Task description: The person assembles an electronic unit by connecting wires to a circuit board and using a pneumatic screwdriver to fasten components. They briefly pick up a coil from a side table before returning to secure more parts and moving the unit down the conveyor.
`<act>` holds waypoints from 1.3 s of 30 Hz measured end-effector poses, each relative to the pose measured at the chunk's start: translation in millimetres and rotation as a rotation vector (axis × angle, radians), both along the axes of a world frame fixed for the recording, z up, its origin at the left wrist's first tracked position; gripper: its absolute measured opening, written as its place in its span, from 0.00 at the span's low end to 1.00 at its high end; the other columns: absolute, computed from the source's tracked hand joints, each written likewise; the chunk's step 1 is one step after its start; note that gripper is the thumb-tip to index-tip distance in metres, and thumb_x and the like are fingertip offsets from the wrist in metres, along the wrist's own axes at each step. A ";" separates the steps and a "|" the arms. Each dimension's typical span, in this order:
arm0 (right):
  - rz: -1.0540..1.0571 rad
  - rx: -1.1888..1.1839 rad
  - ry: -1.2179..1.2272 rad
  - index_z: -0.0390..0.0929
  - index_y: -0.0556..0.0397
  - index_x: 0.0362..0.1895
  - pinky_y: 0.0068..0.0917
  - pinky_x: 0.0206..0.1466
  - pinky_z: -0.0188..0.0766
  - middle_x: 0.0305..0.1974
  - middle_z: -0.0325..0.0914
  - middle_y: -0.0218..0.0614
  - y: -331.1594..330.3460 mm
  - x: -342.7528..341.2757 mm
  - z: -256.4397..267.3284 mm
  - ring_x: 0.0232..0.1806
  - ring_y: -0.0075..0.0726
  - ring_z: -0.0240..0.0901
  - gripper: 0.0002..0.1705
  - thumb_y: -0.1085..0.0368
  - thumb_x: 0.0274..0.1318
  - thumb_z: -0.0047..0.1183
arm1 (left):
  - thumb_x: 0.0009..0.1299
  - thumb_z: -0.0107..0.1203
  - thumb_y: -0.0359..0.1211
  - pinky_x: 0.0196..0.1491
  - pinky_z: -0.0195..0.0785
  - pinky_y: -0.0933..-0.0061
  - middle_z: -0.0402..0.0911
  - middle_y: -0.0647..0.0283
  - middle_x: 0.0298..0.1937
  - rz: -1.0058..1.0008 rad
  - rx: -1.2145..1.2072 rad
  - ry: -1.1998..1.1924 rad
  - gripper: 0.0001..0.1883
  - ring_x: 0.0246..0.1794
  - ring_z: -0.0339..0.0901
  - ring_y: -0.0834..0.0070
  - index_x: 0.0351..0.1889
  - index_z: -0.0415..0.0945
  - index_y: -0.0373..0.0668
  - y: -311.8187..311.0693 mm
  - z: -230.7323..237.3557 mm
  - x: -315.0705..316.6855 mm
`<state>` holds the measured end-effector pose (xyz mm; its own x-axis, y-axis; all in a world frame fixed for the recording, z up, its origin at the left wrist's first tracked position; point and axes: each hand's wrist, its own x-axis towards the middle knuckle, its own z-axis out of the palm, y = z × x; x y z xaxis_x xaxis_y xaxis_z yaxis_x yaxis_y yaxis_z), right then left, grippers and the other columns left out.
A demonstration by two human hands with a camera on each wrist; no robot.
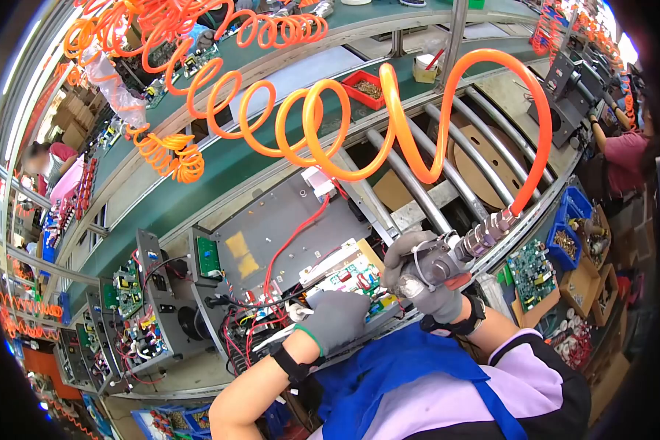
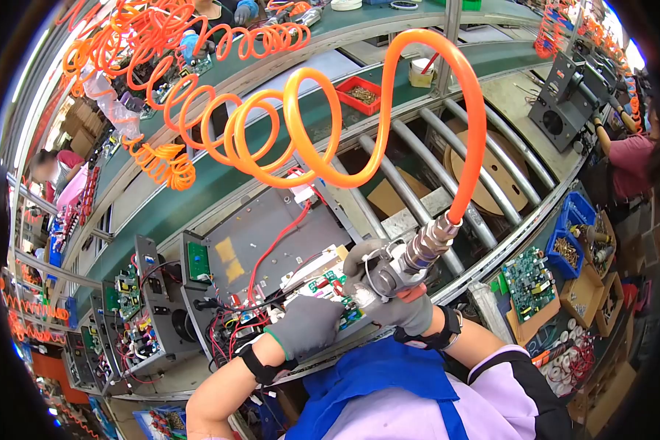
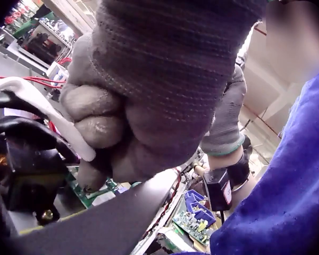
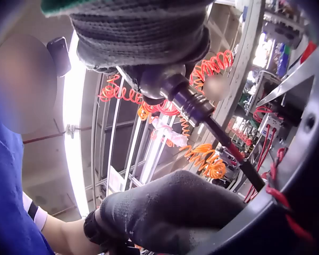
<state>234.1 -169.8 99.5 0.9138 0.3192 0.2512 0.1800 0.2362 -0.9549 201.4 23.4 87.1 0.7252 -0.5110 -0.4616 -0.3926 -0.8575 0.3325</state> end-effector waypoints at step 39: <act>0.029 -0.319 -0.206 0.74 0.53 0.37 0.25 0.37 0.72 0.31 0.76 0.33 20.7 -6.8 4.5 0.32 0.28 0.74 0.15 0.73 0.41 0.63 | 0.61 0.54 0.32 0.41 0.66 0.56 0.78 0.62 0.30 -0.037 -0.260 -0.289 0.15 0.39 0.77 0.61 0.47 0.79 0.48 28.2 -32.4 -23.6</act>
<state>227.3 -149.1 104.1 0.8438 0.4359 0.3130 0.3739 -0.0592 -0.9256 177.8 51.6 54.8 0.7855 -0.6118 -0.0926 -0.5307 -0.7431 0.4076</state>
